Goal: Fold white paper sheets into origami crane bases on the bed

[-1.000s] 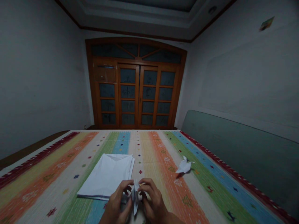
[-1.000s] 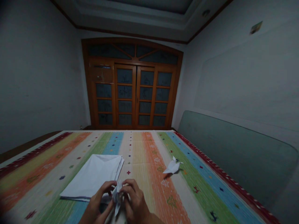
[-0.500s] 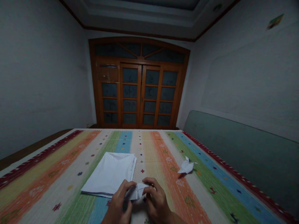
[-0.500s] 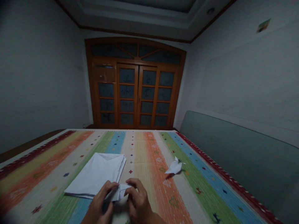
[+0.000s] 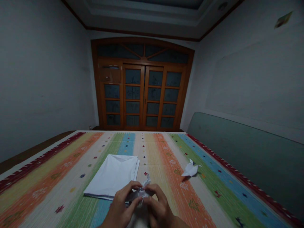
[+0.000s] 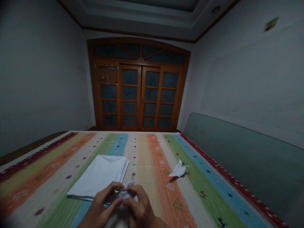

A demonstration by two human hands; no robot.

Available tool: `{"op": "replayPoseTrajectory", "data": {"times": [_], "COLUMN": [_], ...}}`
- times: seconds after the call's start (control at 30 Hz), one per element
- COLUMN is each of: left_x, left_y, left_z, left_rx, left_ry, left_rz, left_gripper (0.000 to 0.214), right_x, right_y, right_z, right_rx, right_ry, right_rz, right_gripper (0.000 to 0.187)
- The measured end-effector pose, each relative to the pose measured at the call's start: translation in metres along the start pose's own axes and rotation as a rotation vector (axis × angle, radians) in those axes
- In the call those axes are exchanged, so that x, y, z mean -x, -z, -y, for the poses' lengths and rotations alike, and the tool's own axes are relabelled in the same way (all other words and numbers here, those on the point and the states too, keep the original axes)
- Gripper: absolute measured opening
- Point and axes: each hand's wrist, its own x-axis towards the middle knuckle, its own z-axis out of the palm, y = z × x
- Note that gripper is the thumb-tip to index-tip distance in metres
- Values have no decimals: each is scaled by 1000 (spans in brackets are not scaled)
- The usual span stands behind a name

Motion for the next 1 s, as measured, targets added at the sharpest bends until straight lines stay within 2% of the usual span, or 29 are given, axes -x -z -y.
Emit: {"op": "replayPoseTrajectory", "data": {"times": [0.2, 0.37, 0.5, 0.6, 0.7, 0.8, 1.0], "left_x": [1, 8, 12, 12, 10, 9, 9], "left_y": [-3, -8, -14, -16, -16, -14, -13], "left_z": [4, 10, 16, 16, 10, 1, 0], "left_rx": [-30, -42, -41, 41, 159, 216, 278], "left_ry": [-18, -42, 19, 99, 130, 126, 103], "left_rz": [-94, -155, -169, -189, -136, -60, -110], "left_gripper": [21, 25, 27, 25, 18, 22, 13], "right_x": [-1, 2, 3, 3, 2, -1, -5], "right_y": [1, -3, -5, -5, -5, -5, 1], "right_z": [3, -1, -4, -3, 0, 3, 7], "right_rx": [26, 101, 102, 100, 75, 46, 87], "right_ry": [-62, -28, -59, -92, -109, -100, -68], "right_rz": [24, 28, 61, 58, 74, 92, 115], "right_gripper": [44, 41, 38, 34, 34, 35, 35]}}
